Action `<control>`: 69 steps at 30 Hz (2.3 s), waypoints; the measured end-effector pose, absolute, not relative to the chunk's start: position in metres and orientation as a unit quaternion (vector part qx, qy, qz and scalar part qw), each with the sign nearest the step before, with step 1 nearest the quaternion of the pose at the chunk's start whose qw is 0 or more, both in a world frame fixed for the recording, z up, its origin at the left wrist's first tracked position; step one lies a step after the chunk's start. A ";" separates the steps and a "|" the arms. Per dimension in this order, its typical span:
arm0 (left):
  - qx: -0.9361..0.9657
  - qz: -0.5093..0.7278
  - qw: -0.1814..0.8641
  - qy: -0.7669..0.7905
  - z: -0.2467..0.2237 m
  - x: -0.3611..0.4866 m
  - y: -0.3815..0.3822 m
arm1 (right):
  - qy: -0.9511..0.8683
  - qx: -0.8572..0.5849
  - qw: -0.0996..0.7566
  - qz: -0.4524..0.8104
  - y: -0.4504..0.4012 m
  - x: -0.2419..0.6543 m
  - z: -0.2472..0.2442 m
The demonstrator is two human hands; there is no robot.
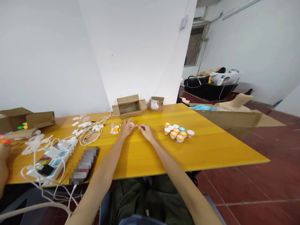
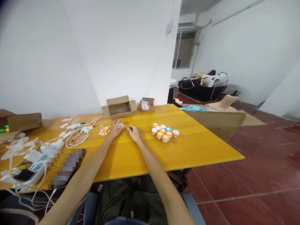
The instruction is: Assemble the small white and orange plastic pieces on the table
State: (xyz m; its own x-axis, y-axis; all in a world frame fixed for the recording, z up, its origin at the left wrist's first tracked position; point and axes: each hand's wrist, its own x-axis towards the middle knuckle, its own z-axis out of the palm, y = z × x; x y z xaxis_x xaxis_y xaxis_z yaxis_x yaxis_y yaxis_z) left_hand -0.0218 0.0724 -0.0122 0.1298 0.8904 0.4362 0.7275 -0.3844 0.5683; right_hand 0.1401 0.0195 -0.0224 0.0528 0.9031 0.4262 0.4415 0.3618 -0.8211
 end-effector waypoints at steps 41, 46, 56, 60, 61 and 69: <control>0.756 0.351 0.111 0.541 -0.021 -0.029 0.056 | -0.784 -0.581 0.219 -0.008 -0.024 0.113 -0.014; 0.755 0.351 0.113 0.543 -0.020 -0.029 0.053 | -0.776 -0.589 0.223 -0.003 -0.029 0.113 -0.012; 0.765 0.346 0.118 0.531 -0.017 -0.030 0.050 | -0.777 -0.602 0.182 0.016 -0.015 0.121 0.007; 0.768 0.357 0.127 0.517 -0.019 -0.031 0.052 | -0.787 -0.596 0.158 0.006 -0.009 0.122 0.012; 0.767 0.362 0.129 0.513 -0.020 -0.032 0.053 | -0.789 -0.594 0.156 0.004 -0.008 0.122 0.013; 0.754 0.396 0.125 0.510 -0.028 -0.033 0.058 | -0.800 -0.580 0.152 0.002 0.000 0.123 0.011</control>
State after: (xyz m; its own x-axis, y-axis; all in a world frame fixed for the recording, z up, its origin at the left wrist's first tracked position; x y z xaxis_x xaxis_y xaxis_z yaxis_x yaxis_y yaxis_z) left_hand -0.0329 0.0581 -0.0275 0.1669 0.8673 0.4690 0.6701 -0.4488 0.5913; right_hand 0.1226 0.0003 0.0111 -0.2811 0.9288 0.2414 0.9278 0.3273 -0.1792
